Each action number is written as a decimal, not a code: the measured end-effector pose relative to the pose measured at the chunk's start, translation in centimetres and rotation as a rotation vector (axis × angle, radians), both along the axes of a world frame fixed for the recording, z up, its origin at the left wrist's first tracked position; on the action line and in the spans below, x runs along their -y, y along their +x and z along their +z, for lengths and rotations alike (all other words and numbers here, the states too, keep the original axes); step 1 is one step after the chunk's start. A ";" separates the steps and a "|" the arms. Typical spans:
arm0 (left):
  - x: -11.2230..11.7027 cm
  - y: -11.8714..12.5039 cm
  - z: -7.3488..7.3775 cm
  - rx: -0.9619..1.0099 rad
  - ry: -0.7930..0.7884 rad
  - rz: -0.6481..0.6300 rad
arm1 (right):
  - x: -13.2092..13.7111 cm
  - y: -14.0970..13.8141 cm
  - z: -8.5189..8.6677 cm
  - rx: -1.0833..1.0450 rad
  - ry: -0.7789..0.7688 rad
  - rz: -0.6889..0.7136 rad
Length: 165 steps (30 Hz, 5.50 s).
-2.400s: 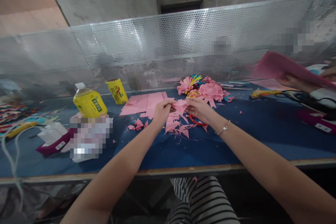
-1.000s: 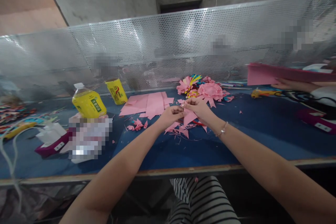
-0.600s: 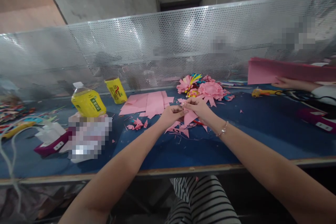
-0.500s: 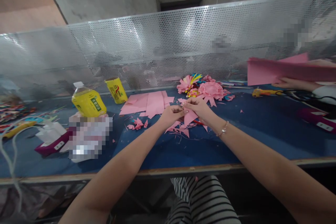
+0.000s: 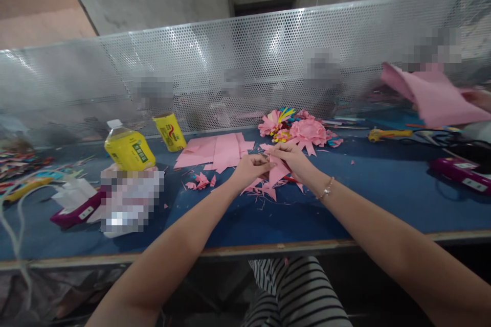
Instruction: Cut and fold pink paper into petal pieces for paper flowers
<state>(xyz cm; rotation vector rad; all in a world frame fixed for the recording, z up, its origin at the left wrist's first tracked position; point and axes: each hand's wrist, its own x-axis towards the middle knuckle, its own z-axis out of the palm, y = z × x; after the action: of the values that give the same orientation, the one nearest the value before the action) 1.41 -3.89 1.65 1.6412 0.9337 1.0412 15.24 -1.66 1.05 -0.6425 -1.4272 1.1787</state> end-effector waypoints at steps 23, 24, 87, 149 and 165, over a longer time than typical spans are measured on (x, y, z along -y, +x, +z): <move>-0.7 -0.6 0.1 0.001 0.034 0.079 | -0.6 0.3 -0.2 0.240 0.108 -0.087; -0.7 -0.6 0.2 0.003 0.033 0.080 | -0.6 0.3 -0.2 0.244 0.098 -0.101; -1.0 -1.3 0.3 0.043 -0.171 0.037 | -1.3 2.0 1.0 0.096 -0.013 -0.223; -1.8 -1.1 -0.4 -0.204 0.242 0.142 | -0.7 1.0 -0.2 0.603 0.151 -0.059; -2.4 -1.2 -0.8 -0.127 0.051 -0.013 | -0.8 0.9 -0.2 0.544 0.109 -0.125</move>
<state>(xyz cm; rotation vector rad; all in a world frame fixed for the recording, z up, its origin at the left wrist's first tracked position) 0.20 -1.53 0.81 1.7702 0.9848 0.9677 16.15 -0.88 0.86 -1.0105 -1.8563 0.8519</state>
